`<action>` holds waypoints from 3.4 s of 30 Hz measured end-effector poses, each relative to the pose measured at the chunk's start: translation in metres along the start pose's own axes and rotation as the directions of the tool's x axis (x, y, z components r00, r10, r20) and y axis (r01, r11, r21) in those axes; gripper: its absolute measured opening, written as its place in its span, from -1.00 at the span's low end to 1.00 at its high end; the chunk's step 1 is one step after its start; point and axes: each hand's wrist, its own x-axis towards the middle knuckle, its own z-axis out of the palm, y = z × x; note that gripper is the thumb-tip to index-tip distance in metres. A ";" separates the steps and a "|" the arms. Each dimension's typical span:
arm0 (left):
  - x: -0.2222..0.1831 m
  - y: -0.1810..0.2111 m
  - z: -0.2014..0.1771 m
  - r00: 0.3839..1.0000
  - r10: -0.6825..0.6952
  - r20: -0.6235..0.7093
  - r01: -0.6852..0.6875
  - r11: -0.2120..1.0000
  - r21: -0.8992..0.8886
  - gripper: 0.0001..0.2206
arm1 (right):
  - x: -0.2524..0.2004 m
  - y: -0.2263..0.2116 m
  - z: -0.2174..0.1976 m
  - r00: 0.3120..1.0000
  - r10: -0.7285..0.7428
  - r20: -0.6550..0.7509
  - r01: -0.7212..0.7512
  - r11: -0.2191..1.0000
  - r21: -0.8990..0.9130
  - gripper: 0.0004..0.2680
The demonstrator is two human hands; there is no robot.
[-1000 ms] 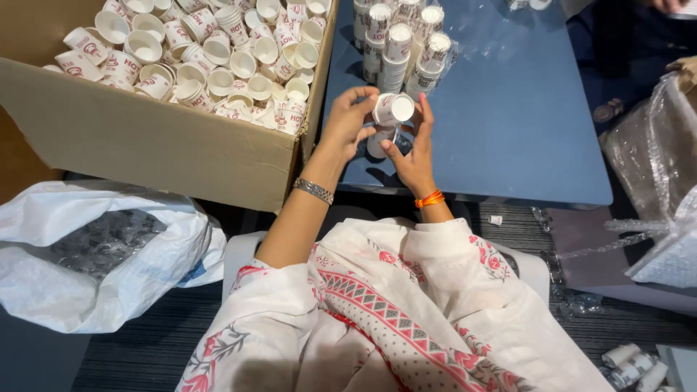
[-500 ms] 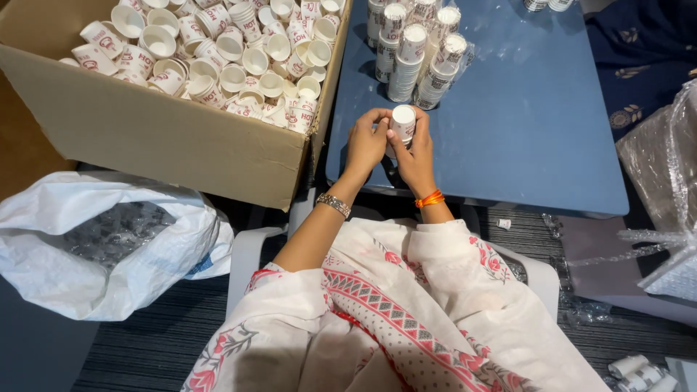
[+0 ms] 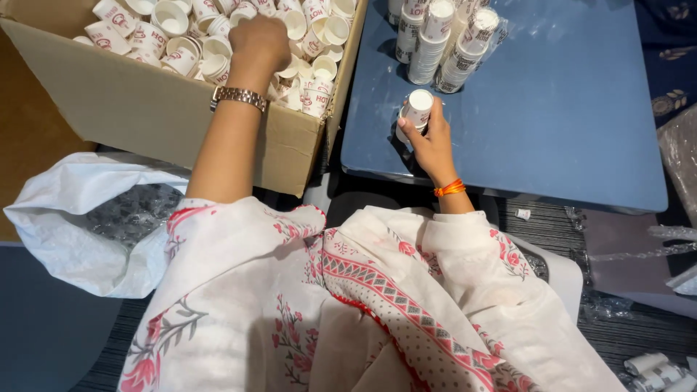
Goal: Counting and stacking paper cups for packaging in a manufacturing facility.
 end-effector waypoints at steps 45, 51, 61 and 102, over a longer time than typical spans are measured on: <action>-0.070 0.235 0.047 0.891 0.416 -0.182 -0.420 0.907 0.015 -0.63 | 0.004 0.043 0.000 0.993 0.108 0.038 -0.104 0.991 -0.088 -0.77; -0.111 0.221 -0.003 0.891 0.420 -0.173 -0.453 0.850 -0.269 -0.44 | 0.003 0.032 0.000 0.997 -0.073 0.003 0.073 0.993 -0.096 -0.71; -0.052 0.049 -0.033 0.988 0.028 -0.154 -0.049 0.989 -0.137 -0.50 | 0.001 0.000 -0.002 0.999 0.008 0.039 -0.006 0.999 -0.042 -0.69; -0.118 0.192 0.081 0.934 0.101 -0.344 -0.352 0.433 -0.830 -0.38 | 0.003 0.011 0.001 0.999 -0.030 0.034 0.033 0.997 -0.071 -0.66</action>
